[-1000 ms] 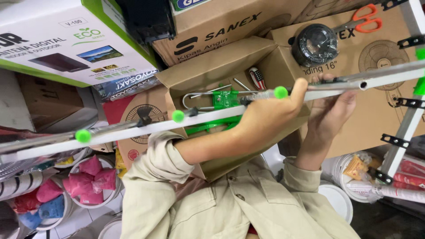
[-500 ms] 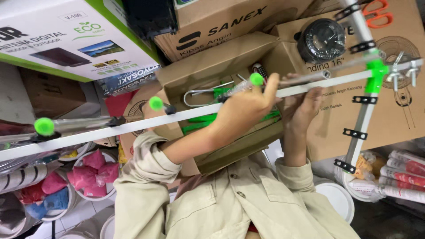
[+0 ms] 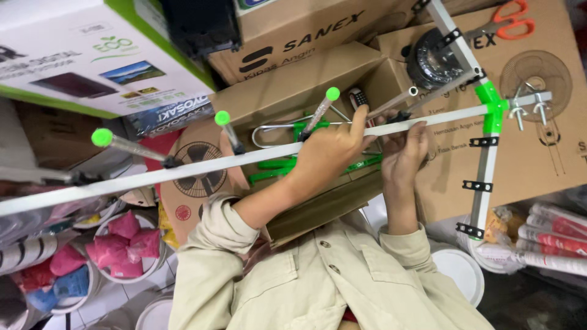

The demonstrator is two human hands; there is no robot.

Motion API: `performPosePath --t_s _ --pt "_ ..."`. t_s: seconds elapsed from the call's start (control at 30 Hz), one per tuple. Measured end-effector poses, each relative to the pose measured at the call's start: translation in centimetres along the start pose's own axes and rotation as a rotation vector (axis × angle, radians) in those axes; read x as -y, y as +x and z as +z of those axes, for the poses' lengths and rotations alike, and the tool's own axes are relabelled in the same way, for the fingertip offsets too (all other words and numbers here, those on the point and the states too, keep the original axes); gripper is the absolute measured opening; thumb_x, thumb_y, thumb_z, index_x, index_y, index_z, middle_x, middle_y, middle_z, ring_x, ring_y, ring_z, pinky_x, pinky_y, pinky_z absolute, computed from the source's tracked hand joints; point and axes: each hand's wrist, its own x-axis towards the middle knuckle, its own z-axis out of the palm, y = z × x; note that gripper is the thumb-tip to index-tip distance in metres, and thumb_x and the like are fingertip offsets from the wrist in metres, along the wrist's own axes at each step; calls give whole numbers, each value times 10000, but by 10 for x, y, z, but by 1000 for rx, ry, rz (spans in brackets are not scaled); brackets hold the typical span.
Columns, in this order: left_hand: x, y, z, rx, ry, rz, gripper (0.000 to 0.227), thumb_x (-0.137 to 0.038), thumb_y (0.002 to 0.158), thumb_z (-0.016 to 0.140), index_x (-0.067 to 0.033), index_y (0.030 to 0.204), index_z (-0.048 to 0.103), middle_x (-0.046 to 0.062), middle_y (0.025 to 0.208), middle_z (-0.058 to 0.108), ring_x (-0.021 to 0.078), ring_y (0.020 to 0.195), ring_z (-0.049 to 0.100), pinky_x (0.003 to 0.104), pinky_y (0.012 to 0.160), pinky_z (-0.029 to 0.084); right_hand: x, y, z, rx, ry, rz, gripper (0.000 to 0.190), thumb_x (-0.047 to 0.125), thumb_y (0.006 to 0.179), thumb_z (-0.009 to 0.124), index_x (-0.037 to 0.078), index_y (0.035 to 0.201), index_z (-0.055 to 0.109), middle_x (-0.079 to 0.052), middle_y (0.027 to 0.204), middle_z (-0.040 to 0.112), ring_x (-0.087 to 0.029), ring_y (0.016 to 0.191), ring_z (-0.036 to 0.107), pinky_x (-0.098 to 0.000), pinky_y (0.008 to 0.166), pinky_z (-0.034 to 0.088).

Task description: The person assembles a television antenna by sliding aluminum rods through plastic brackets on a central mast and securing them with green plastic caps.

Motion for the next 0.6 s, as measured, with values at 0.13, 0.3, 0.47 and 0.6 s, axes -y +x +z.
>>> performPosePath --t_s 0.13,0.3,0.47,0.6 --pt "-1 -5 -3 -50 18 29 539 -377 1023 635 39 1358 567 56 705 635 181 595 656 303 535 511 6 -5 9 23 29 -18 472 404 1086 570 -23 1283 537 -196 1222 674 -305 1103 698 -490 1055 578" --pt "-14 0 -25 50 289 95 528 -470 1026 583 -39 1330 612 8 624 597 109 493 598 258 400 447 10 -6 17 92 72 -209 473 404 1079 608 -15 1281 526 -192 1226 645 -327 1206 661 -533 1185 523" --pt "-14 7 -44 8 318 125 481 -471 1082 567 -71 1346 606 -16 648 583 98 517 583 257 433 427 22 -1 21 164 3 -286 476 394 1092 600 -24 1299 508 -211 1260 654 -351 1242 649 -547 1187 515" --pt "-12 10 -38 0 182 63 482 -448 1045 574 -63 1334 574 11 668 621 150 533 630 289 415 445 30 4 28 162 -3 -231 452 381 1099 594 -7 1312 502 -206 1242 661 -351 1232 651 -538 1176 529"
